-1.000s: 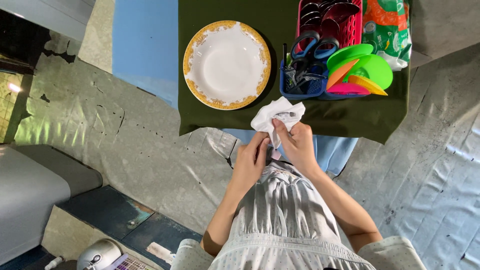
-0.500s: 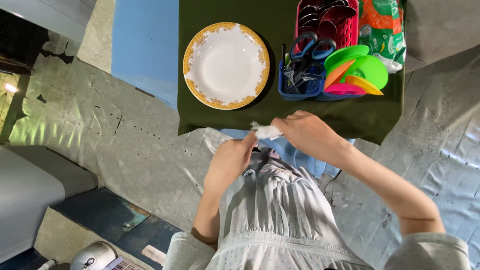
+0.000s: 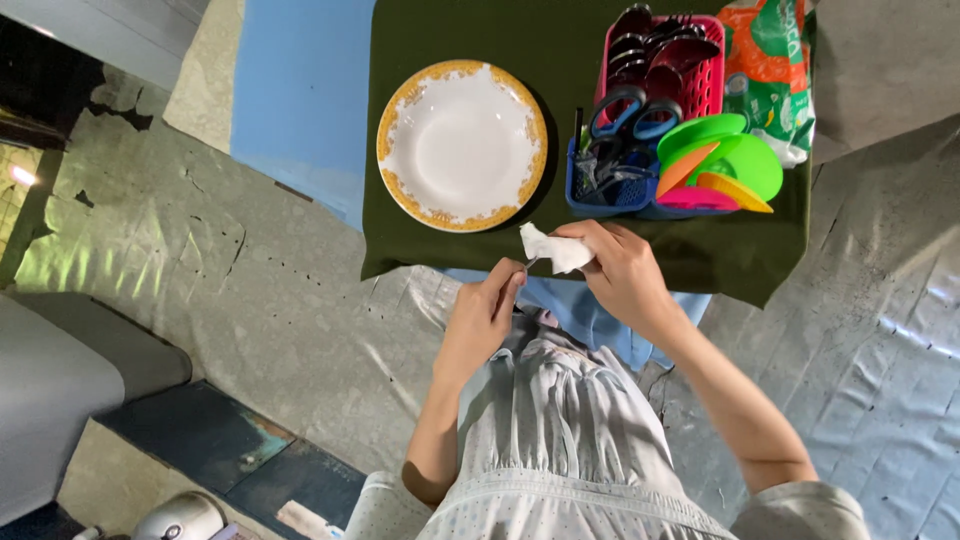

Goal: The person wipes several pieces of metal cutlery with a white paper towel on a plate and places them into a red plastic cutlery holder. The person handles spoons, forks, and a knife one at a time, wiping each before moving it to the holder.

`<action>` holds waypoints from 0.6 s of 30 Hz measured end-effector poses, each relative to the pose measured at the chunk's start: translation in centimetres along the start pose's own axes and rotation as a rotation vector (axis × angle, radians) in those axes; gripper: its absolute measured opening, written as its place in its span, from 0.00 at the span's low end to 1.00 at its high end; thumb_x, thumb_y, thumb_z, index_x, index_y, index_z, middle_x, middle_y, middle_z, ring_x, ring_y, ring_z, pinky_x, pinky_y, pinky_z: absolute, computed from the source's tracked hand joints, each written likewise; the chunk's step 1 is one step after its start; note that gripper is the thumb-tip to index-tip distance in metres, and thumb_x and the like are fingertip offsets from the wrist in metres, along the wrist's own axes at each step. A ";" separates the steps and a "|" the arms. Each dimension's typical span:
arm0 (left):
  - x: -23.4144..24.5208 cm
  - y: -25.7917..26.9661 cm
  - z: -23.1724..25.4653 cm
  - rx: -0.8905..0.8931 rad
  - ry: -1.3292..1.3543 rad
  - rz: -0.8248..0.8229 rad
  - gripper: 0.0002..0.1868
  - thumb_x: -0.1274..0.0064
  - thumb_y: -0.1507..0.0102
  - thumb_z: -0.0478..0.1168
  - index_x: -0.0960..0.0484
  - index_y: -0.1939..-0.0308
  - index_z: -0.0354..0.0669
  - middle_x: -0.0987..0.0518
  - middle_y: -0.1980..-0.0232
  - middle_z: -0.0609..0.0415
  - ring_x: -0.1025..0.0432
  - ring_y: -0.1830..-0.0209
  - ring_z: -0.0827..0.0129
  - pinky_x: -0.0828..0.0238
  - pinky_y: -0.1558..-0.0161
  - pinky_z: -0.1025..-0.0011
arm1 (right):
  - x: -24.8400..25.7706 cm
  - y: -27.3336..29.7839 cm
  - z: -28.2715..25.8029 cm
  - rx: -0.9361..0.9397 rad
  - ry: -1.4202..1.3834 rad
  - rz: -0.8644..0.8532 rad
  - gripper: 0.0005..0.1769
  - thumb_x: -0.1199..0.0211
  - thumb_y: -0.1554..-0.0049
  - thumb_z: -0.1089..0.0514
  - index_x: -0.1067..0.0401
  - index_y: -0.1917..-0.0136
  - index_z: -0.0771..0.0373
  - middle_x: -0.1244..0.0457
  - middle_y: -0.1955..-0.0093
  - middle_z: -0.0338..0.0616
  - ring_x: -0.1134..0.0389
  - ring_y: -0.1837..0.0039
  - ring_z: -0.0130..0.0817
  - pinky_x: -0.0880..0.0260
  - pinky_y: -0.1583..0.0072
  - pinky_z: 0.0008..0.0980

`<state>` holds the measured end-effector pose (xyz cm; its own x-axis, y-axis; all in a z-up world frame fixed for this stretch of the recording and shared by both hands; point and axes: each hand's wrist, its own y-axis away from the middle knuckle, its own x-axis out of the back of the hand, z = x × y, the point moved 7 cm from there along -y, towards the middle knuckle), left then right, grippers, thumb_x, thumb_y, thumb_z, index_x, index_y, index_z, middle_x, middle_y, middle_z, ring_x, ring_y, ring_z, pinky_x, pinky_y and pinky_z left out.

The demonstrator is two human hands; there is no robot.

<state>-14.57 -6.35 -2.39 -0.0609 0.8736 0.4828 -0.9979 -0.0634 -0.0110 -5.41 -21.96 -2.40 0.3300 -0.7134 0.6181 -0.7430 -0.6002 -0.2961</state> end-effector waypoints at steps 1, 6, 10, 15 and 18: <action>0.0 -0.4 0.0 -0.008 0.000 -0.002 0.12 0.63 0.26 0.40 0.25 0.60 0.47 0.38 0.91 0.52 0.40 0.91 0.71 0.40 0.80 0.76 | -0.1 0.3 0.7 0.001 0.004 0.006 0.21 0.43 0.44 0.71 0.28 0.41 0.52 0.35 0.64 0.36 0.31 0.57 0.39 0.30 0.47 0.33; 1.5 -3.5 3.2 -0.180 -0.002 0.016 0.09 0.59 0.27 0.39 0.23 0.57 0.45 0.27 0.82 0.46 0.35 0.87 0.60 0.35 0.78 0.69 | 3.8 -1.4 -1.4 -0.037 0.037 0.178 0.19 0.39 0.45 0.69 0.25 0.41 0.58 0.31 0.58 0.50 0.28 0.54 0.52 0.28 0.51 0.46; 2.6 -8.6 7.7 -0.309 -0.031 0.029 0.08 0.57 0.27 0.36 0.21 0.55 0.43 0.23 0.79 0.48 0.34 0.86 0.64 0.34 0.77 0.71 | 9.6 -4.4 -4.3 0.013 0.140 0.286 0.23 0.45 0.45 0.75 0.24 0.41 0.58 0.29 0.50 0.47 0.27 0.48 0.51 0.27 0.47 0.44; 1.8 -15.3 12.2 -0.656 -0.050 0.095 0.05 0.47 0.31 0.38 0.18 0.57 0.42 0.22 0.68 0.56 0.30 0.74 0.69 0.32 0.65 0.75 | 15.3 -5.8 -3.7 0.048 0.253 0.482 0.29 0.50 0.46 0.85 0.19 0.42 0.64 0.28 0.47 0.48 0.27 0.47 0.46 0.28 0.44 0.40; 0.6 -19.5 12.9 -0.796 -0.124 0.136 0.02 0.41 0.34 0.39 0.16 0.61 0.46 0.27 0.68 0.63 0.31 0.68 0.69 0.34 0.57 0.72 | 17.0 -6.1 -2.3 0.137 0.303 0.611 0.23 0.43 0.44 0.87 0.18 0.46 0.70 0.30 0.52 0.52 0.27 0.50 0.53 0.28 0.47 0.40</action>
<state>5.10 -10.83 9.41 -0.2260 0.8204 0.5253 -0.7007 0.2377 -0.6727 3.40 -29.64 11.61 -0.3159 -0.8177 0.4812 -0.6571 -0.1773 -0.7327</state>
